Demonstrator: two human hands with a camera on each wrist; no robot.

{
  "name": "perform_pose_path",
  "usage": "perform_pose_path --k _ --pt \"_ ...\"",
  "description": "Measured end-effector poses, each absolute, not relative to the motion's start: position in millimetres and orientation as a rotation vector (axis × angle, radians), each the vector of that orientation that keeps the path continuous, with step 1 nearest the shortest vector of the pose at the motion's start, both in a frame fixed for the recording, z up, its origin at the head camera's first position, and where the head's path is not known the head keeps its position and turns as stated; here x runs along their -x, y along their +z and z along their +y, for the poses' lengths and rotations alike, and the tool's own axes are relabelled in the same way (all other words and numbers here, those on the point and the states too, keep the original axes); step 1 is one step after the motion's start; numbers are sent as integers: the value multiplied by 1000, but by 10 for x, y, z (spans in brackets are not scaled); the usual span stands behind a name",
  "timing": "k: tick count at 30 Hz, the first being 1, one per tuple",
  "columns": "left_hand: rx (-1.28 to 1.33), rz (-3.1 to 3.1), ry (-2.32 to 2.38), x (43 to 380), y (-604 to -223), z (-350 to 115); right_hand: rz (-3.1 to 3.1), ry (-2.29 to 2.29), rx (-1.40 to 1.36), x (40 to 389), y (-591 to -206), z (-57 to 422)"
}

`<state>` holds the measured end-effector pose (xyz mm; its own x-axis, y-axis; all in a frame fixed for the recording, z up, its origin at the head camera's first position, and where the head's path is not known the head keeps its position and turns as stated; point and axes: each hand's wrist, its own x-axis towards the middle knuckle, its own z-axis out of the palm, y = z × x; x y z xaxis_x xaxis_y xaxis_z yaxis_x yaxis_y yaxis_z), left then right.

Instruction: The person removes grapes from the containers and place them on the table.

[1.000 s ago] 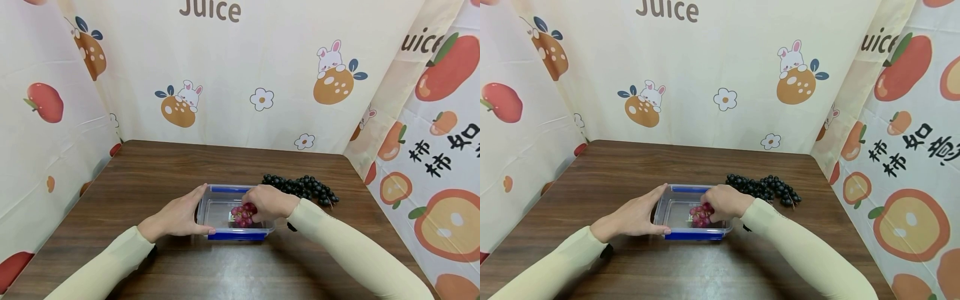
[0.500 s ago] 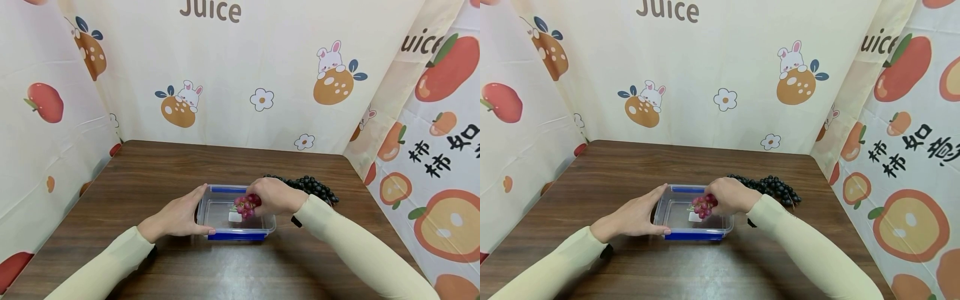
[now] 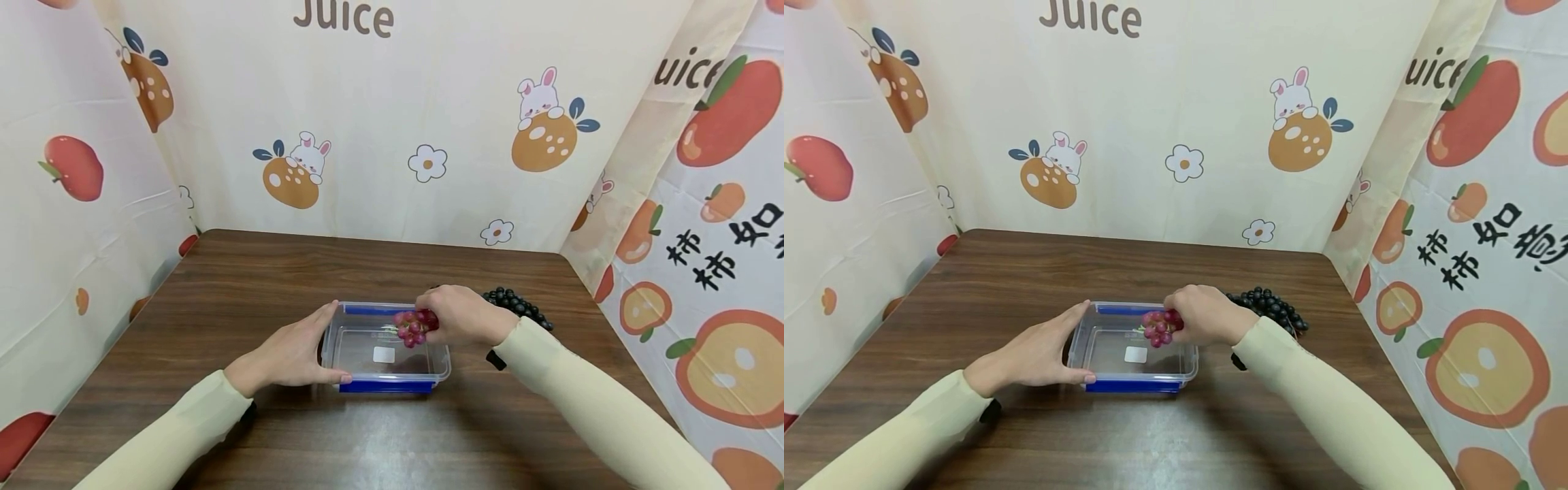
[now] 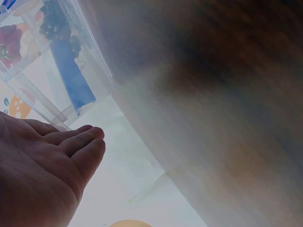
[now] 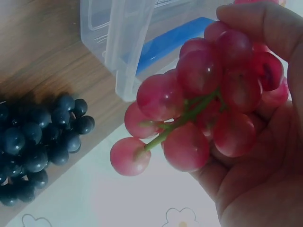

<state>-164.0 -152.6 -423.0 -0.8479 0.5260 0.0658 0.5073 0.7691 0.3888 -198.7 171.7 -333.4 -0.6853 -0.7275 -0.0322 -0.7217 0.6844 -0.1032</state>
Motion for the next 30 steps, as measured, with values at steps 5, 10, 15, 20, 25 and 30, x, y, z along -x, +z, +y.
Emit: perform_pose_path --k 5,10,15,20,25,30 --pt "-855 2910 619 1643 -4227 -1524 2823 -163 1171 1985 -3311 1793" --pt "-848 2911 602 1639 -4224 -1525 2835 -169 1142 1983 -3306 1852" --pt "-847 2908 611 1634 -4230 -1524 2840 -184 1119 1970 -3300 1896" --pt "-848 2907 623 1635 -4239 -1525 2836 -202 1076 1958 -3288 1921" --pt "-851 2910 604 1642 -4244 -1526 2841 -221 1040 1953 -3295 1961" --pt "-850 2906 611 1644 -4239 -1530 2856 -233 1043 1950 -3303 2005"
